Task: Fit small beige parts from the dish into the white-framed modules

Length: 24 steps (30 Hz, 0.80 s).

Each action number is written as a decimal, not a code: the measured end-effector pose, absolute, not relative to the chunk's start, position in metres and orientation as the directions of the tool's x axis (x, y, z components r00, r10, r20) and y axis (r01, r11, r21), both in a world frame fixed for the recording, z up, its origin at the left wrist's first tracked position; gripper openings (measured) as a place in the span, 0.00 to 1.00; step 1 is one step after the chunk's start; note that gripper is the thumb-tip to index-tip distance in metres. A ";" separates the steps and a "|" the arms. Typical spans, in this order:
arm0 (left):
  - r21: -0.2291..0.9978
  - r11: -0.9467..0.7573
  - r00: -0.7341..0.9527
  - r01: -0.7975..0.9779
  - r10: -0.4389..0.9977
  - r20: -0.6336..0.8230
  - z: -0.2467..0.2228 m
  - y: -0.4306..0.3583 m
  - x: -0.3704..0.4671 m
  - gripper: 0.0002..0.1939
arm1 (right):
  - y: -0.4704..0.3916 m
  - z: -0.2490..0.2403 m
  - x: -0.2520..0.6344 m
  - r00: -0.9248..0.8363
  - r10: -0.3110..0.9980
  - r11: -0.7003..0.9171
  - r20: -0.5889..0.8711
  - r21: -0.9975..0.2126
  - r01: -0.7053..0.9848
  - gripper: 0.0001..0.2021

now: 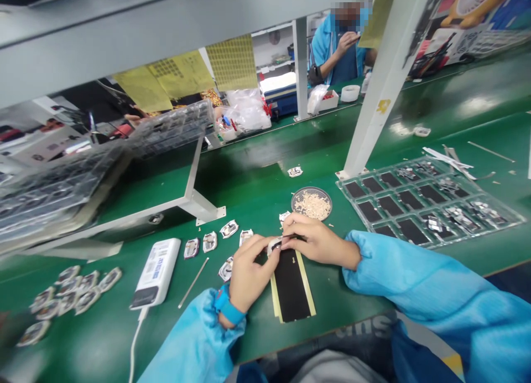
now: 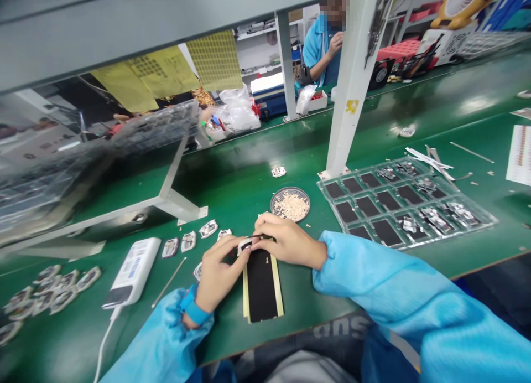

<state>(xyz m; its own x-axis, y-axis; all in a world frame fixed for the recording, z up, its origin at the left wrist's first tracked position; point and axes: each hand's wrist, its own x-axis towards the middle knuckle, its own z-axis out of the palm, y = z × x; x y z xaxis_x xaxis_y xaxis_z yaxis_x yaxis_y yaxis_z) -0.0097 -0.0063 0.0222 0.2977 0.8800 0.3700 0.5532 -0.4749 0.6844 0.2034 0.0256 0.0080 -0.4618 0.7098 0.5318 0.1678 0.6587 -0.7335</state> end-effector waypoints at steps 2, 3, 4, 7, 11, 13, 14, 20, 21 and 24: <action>0.666 -0.508 0.299 0.547 0.861 0.412 0.023 -0.006 -0.010 0.07 | 0.025 0.008 0.203 -0.460 0.706 0.660 0.539 -0.735 0.151 0.02; 0.660 -0.516 0.300 0.545 0.856 0.422 0.024 -0.006 -0.010 0.07 | 0.025 0.008 0.203 -0.464 0.701 0.664 0.541 -0.733 0.147 0.02; 0.659 -0.518 0.300 0.545 0.855 0.423 0.024 -0.006 -0.010 0.07 | 0.024 0.008 0.203 -0.469 0.697 0.667 0.542 -0.731 0.146 0.03; 0.684 -0.495 0.281 0.537 0.869 0.408 0.025 -0.007 -0.008 0.06 | 0.022 0.008 0.201 -0.470 0.689 0.678 0.551 -0.719 0.151 0.03; 0.732 -0.437 0.231 0.522 0.899 0.372 0.024 -0.006 -0.008 0.05 | 0.025 0.012 0.204 -0.449 0.688 0.695 0.570 -0.696 0.181 0.02; 0.742 -0.404 0.212 0.535 0.914 0.345 0.024 -0.006 -0.009 0.06 | 0.031 0.016 0.214 -0.424 0.708 0.694 0.565 -0.670 0.265 0.02; 0.745 -0.389 0.203 0.542 0.921 0.333 0.024 -0.005 -0.010 0.06 | 0.035 0.018 0.220 -0.411 0.729 0.680 0.547 -0.649 0.342 0.02; 0.791 -0.316 0.148 0.524 0.948 0.281 0.022 -0.001 -0.012 0.08 | 0.051 0.027 0.248 -0.260 0.827 0.530 0.499 -0.537 0.656 0.11; 0.805 -0.291 0.140 0.517 0.956 0.256 0.021 0.000 -0.012 0.08 | 0.049 0.028 0.247 -0.271 0.811 0.560 0.518 -0.555 0.615 0.10; 0.849 -0.206 0.139 0.486 0.978 0.158 0.015 0.001 -0.012 0.10 | 0.037 0.029 0.233 -0.380 0.732 0.681 0.565 -0.592 0.432 0.12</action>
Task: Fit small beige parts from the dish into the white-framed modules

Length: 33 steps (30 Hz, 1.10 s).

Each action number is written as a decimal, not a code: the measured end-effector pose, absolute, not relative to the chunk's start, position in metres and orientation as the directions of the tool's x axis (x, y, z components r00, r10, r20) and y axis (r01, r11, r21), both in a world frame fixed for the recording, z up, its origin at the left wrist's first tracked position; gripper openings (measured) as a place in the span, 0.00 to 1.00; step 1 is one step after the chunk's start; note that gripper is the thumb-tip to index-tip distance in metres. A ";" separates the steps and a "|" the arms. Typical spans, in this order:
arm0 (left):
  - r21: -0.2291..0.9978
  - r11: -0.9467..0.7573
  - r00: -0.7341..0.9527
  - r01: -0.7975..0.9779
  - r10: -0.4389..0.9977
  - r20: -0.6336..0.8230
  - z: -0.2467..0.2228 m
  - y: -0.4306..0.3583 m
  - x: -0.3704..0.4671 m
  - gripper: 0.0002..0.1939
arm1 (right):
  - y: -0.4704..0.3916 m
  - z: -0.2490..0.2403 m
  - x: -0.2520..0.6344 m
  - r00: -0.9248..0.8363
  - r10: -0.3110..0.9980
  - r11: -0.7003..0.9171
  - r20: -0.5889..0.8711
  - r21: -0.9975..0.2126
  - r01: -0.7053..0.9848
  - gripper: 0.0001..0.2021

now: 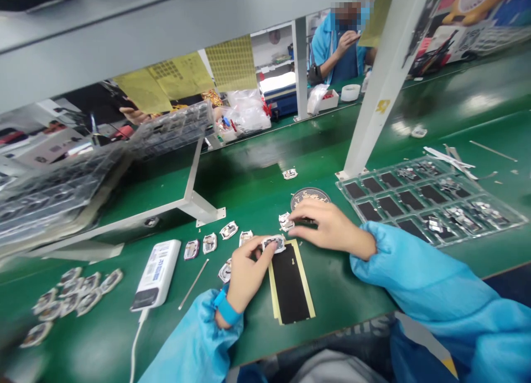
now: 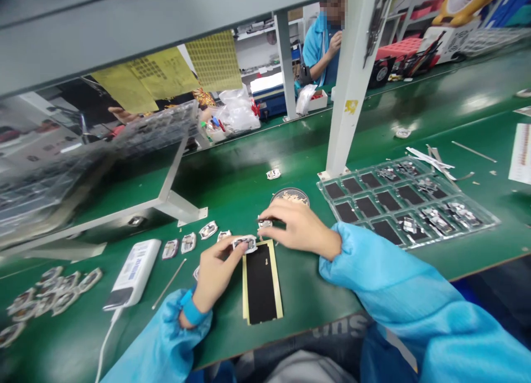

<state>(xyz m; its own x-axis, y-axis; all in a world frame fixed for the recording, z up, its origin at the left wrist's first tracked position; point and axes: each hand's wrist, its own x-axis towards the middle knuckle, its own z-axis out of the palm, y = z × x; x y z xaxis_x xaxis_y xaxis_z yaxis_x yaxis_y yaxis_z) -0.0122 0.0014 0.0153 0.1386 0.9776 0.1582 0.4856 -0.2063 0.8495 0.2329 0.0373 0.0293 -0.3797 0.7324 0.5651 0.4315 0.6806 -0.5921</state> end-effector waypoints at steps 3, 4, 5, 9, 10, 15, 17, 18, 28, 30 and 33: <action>0.880 -0.166 0.161 0.445 0.981 0.104 0.012 0.000 -0.010 0.12 | 0.025 0.028 0.218 -0.481 0.685 0.722 0.547 -0.595 0.352 0.17; 0.885 -0.166 0.167 0.436 0.981 0.102 0.012 -0.001 -0.010 0.12 | 0.023 0.027 0.215 -0.495 0.687 0.719 0.532 -0.598 0.355 0.15; 0.887 -0.169 0.172 0.430 0.980 0.103 0.012 -0.001 -0.009 0.13 | 0.022 0.026 0.213 -0.499 0.692 0.713 0.522 -0.603 0.358 0.12; 0.872 -0.180 0.222 0.454 0.971 0.085 0.020 0.014 -0.009 0.16 | 0.031 0.022 0.218 -0.429 0.699 0.712 0.572 -0.616 0.337 0.07; 0.860 -0.190 0.249 0.474 0.965 0.076 0.023 0.025 -0.009 0.18 | 0.034 0.022 0.220 -0.391 0.701 0.712 0.596 -0.616 0.338 0.06; 0.628 -0.239 0.206 0.741 0.970 0.126 0.037 0.118 -0.014 0.19 | 0.041 0.030 0.229 -0.252 0.731 0.680 0.634 -0.644 0.352 0.06; 0.575 -0.194 0.154 0.795 0.981 0.118 0.040 0.157 -0.010 0.17 | 0.041 0.035 0.233 -0.252 0.739 0.671 0.624 -0.652 0.354 0.11; 0.541 -0.172 0.123 0.823 0.984 0.126 0.041 0.172 -0.006 0.17 | 0.040 0.037 0.235 -0.251 0.743 0.667 0.621 -0.649 0.367 0.13; 0.382 -0.057 0.025 0.922 0.996 0.088 0.020 0.203 0.094 0.32 | 0.045 0.036 0.244 -0.202 0.911 0.411 0.358 -0.815 0.409 0.23; 0.422 -0.023 -0.002 0.906 0.998 0.058 0.021 0.206 0.098 0.30 | 0.046 0.030 0.239 -0.277 0.943 0.246 0.183 -0.946 0.213 0.19; 0.536 -0.007 0.008 0.844 1.000 0.002 0.029 0.202 0.086 0.25 | 0.044 0.021 0.229 -0.349 0.935 0.085 0.071 -0.996 0.025 0.18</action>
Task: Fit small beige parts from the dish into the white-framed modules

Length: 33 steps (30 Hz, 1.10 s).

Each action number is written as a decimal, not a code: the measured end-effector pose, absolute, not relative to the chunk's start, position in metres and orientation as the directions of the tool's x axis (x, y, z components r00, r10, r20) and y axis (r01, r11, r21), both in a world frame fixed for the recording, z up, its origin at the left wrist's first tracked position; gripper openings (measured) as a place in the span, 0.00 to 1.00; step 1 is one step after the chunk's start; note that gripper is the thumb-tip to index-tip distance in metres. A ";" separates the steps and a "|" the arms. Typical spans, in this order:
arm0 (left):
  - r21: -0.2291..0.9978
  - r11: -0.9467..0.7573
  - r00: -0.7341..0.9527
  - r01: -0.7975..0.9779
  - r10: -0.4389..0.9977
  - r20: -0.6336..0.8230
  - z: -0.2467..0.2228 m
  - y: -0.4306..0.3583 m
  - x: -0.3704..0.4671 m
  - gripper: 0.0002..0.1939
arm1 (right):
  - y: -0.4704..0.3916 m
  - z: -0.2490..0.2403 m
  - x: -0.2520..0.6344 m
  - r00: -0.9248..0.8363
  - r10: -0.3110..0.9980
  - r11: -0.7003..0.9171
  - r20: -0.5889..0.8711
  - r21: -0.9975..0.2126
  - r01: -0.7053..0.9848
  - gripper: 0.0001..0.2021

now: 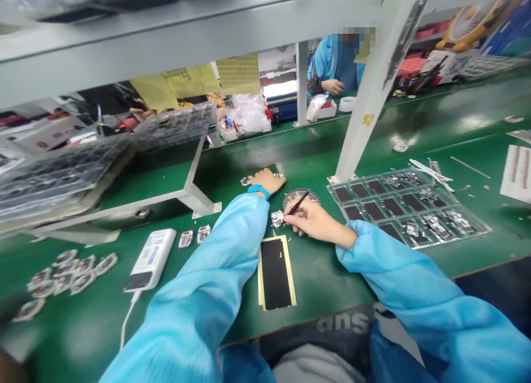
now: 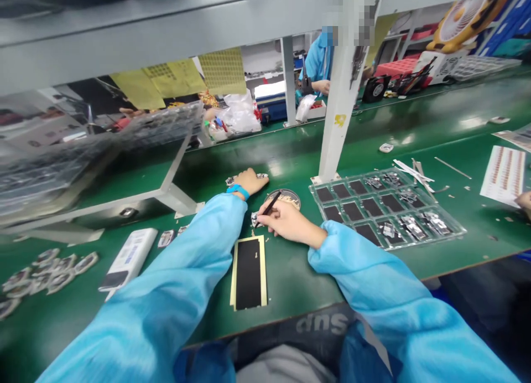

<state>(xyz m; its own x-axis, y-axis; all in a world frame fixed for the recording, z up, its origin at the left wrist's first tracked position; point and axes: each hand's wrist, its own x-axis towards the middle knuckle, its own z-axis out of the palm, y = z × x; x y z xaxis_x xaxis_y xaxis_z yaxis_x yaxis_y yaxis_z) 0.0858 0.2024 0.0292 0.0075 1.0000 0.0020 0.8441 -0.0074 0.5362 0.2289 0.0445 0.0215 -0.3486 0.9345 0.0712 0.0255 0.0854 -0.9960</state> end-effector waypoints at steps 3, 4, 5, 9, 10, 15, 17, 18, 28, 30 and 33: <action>0.694 -0.025 0.076 0.720 0.996 -0.043 0.039 0.176 0.062 0.22 | 0.039 0.015 0.221 -0.342 0.933 0.114 0.110 -0.993 -0.008 0.15; 0.743 -0.031 0.104 0.669 0.993 -0.052 0.042 0.161 0.053 0.23 | 0.037 0.014 0.219 -0.342 0.932 0.129 0.120 -0.992 0.003 0.13; 0.787 -0.035 0.135 0.616 0.989 -0.062 0.045 0.143 0.044 0.24 | 0.036 0.013 0.218 -0.346 0.929 0.145 0.127 -0.989 0.026 0.12; 0.969 0.030 0.330 0.244 0.938 -0.112 0.046 0.065 0.009 0.36 | 0.033 0.006 0.217 -0.354 0.924 0.208 0.141 -0.965 0.159 0.08; 0.990 0.098 0.398 0.104 0.908 -0.132 0.044 0.048 0.003 0.38 | 0.033 0.005 0.218 -0.356 0.925 0.212 0.136 -0.960 0.183 0.08; 0.982 0.183 0.479 0.055 0.858 -0.187 0.023 0.011 -0.008 0.24 | 0.034 -0.002 0.218 -0.359 0.928 0.193 0.102 -0.954 0.228 0.08; 0.983 0.145 0.435 0.113 0.882 -0.180 0.014 0.009 -0.004 0.19 | 0.034 -0.002 0.218 -0.351 0.931 0.187 0.098 -0.955 0.229 0.08; 0.982 0.130 0.408 0.139 0.896 -0.176 0.010 0.009 -0.002 0.17 | 0.034 -0.002 0.219 -0.347 0.933 0.182 0.095 -0.956 0.228 0.08; 0.970 0.088 0.318 0.227 0.935 -0.159 0.005 0.009 0.002 0.12 | 0.035 -0.006 0.220 -0.324 0.944 0.129 0.056 -0.969 0.208 0.08; 0.975 0.094 0.319 0.201 0.935 -0.155 0.004 0.010 0.002 0.12 | 0.034 -0.003 0.219 -0.312 0.949 0.098 0.045 -0.983 0.156 0.09; 0.981 0.109 0.314 0.158 0.937 -0.154 0.003 0.010 0.003 0.11 | 0.031 0.007 0.219 -0.298 0.953 0.070 0.049 -0.996 0.061 0.11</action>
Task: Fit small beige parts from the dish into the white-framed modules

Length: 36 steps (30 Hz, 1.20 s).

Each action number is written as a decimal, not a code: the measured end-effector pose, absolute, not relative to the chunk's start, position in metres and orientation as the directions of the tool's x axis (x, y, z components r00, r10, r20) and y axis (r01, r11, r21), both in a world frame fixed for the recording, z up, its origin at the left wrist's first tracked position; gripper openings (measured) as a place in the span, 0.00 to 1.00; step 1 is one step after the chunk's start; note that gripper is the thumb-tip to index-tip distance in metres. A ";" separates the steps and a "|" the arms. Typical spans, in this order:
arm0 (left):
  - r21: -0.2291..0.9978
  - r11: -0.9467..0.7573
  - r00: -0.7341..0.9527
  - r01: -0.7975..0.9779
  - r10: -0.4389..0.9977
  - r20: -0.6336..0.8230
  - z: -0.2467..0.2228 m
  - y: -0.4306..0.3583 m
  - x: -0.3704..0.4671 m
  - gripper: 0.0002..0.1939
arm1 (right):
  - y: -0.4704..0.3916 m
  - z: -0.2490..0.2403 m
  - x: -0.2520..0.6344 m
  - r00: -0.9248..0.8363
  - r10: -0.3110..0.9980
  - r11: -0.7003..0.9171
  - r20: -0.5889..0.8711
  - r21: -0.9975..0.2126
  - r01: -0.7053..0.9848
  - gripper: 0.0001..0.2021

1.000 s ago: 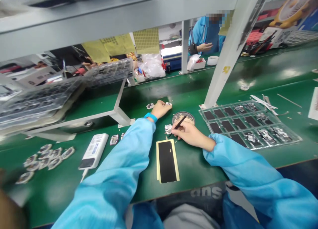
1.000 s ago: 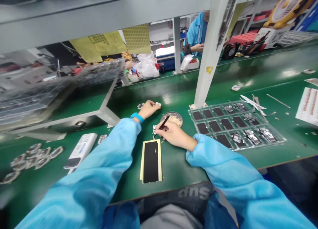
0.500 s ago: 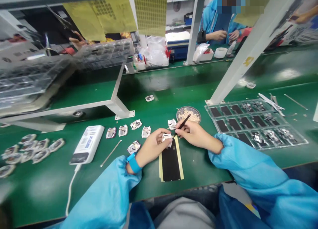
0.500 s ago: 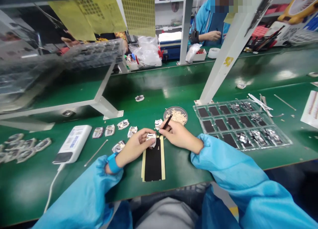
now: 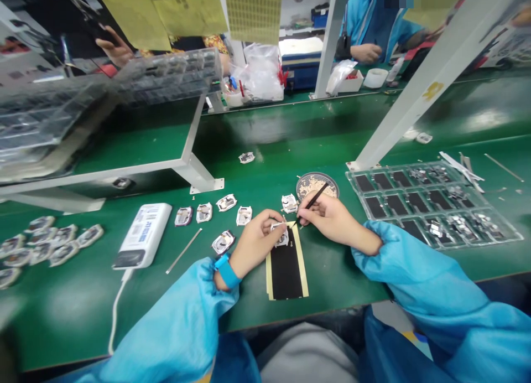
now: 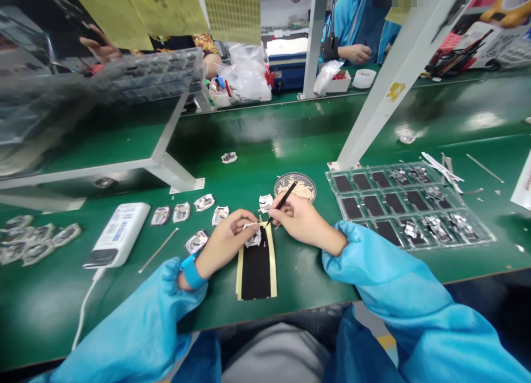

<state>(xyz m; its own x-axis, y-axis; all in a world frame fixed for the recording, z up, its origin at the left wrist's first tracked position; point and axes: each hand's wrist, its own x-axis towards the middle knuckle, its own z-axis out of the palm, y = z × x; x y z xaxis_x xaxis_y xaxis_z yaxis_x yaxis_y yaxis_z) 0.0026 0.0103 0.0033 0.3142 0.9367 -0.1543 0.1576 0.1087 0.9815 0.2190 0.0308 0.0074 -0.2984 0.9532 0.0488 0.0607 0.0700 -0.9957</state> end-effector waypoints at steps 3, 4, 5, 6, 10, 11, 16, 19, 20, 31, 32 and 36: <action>0.982 0.132 0.314 0.135 0.934 -0.169 0.004 0.010 0.002 0.10 | 0.025 0.018 0.219 -0.291 0.952 0.113 0.096 -0.993 0.040 0.11; 0.982 0.138 0.316 0.131 0.933 -0.174 0.004 0.010 0.002 0.10 | 0.023 0.020 0.219 -0.289 0.949 0.147 0.126 -0.988 0.054 0.11; 0.981 0.141 0.317 0.130 0.932 -0.176 0.005 0.010 0.002 0.09 | 0.022 0.021 0.218 -0.287 0.944 0.193 0.164 -0.979 0.072 0.10; 0.981 0.141 0.318 0.132 0.932 -0.176 0.005 0.010 0.001 0.09 | 0.020 0.022 0.218 -0.288 0.935 0.243 0.207 -0.966 0.093 0.08; 0.981 0.126 0.311 0.147 0.936 -0.166 0.004 0.009 0.000 0.09 | 0.018 0.020 0.217 -0.327 0.870 0.441 0.369 -0.879 0.180 0.03; 0.981 0.118 0.314 0.154 0.936 -0.162 0.004 0.009 0.000 0.09 | 0.018 0.019 0.217 -0.341 0.852 0.478 0.397 -0.856 0.196 0.02; 0.980 0.059 0.341 0.192 0.932 -0.123 0.001 0.006 -0.002 0.08 | 0.020 0.017 0.217 -0.392 0.802 0.561 0.450 -0.794 0.235 0.02; 0.979 0.035 0.349 0.203 0.931 -0.105 0.000 0.006 -0.002 0.08 | 0.019 0.017 0.217 -0.408 0.794 0.569 0.451 -0.788 0.236 0.02; 0.977 0.030 0.350 0.209 0.931 -0.103 0.000 0.006 -0.002 0.08 | 0.019 0.017 0.217 -0.414 0.791 0.570 0.450 -0.788 0.233 0.02; 0.977 0.024 0.342 0.213 0.935 -0.098 0.000 0.005 -0.002 0.09 | 0.018 0.017 0.214 -0.453 0.770 0.596 0.449 -0.758 0.263 0.03; 0.978 0.030 0.339 0.207 0.935 -0.100 0.000 0.006 -0.002 0.09 | 0.017 0.018 0.214 -0.442 0.770 0.602 0.460 -0.754 0.265 0.03; 0.978 0.047 0.330 0.202 0.937 -0.113 0.000 0.007 -0.002 0.09 | 0.016 0.022 0.217 -0.402 0.786 0.590 0.469 -0.764 0.261 0.04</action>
